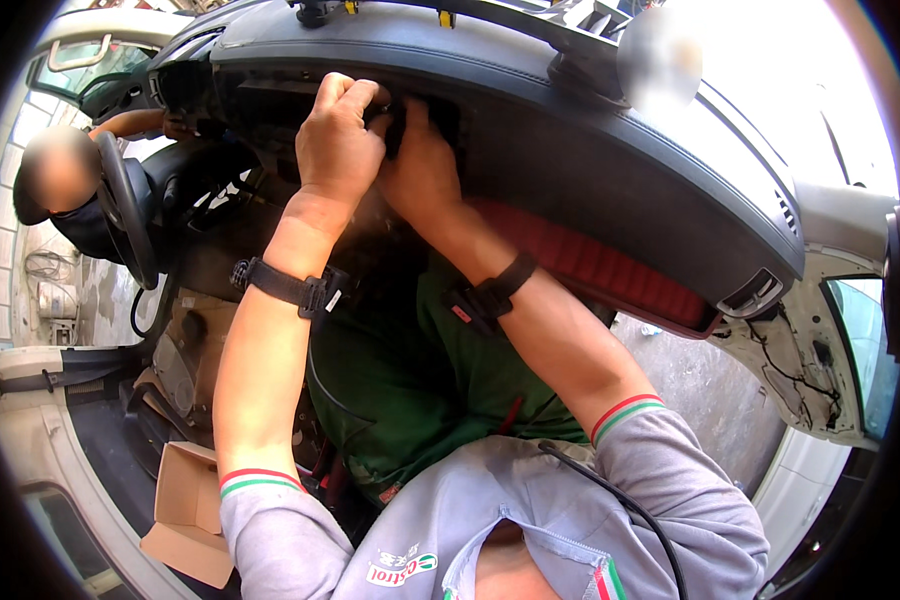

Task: The person installs a trim component into the vehicle dashboard by hand and سپس uses a screwdriver to tighten a fastener inside the dash assembly.

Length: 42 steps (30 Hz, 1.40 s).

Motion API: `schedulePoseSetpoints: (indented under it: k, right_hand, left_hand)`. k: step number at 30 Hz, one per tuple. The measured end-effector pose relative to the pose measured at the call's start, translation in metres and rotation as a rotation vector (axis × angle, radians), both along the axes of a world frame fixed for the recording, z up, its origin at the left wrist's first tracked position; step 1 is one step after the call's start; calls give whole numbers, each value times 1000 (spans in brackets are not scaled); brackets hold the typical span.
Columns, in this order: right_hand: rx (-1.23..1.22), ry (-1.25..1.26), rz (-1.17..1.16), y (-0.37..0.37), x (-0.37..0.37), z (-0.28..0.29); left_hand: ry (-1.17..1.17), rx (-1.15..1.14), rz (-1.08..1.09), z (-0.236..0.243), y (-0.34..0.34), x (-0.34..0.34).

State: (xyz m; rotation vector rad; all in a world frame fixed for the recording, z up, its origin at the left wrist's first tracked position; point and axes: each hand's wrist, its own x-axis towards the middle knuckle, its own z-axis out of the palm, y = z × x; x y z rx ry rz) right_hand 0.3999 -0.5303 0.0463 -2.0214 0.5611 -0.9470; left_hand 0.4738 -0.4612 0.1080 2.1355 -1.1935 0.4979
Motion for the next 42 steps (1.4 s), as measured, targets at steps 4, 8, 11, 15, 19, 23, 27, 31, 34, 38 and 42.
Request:
schedulePoseSetpoints:
  k: [4, 8, 11, 15, 19, 23, 27, 31, 34, 38, 42]
  right_hand:
    - [-1, 12, -8, 1, -1, 2]
    - [54, 35, 32, 2, -2, 8]
    - [45, 23, 26, 3, -3, 10]
    - [50, 9, 7, 7, -7, 13]
    - [116, 23, 16, 12, -12, 19]
    - [55, 10, -14, 10, -22, 12]
    - [50, -56, 31, 17, -44, 14]
    - [24, -64, 119, 25, -102, 17]
    - [74, 94, 120, 9, -189, -3]
    - [86, 650, 282, 5, -295, -78]
    - [423, 675, 351, 33, -355, -116]
  left_hand:
    - [-2, 2, -3, -2, 2, -2]
    - [-1, -21, -27, -3, 7, -1]
    - [-20, -37, -36, -5, 9, 1]
    - [-5, -43, -44, -2, 14, -3]
    - [-3, -77, -42, 4, 27, -8]
    - [76, -124, -2, 6, 50, -22]
    - [116, -166, 49, -4, 98, -37]
    - [447, -226, 207, -19, 173, -79]
    - [849, -281, 227, -45, 222, -120]
    - [1004, -145, 436, -103, 300, -198]
    - [771, 115, 515, -151, 340, -276]
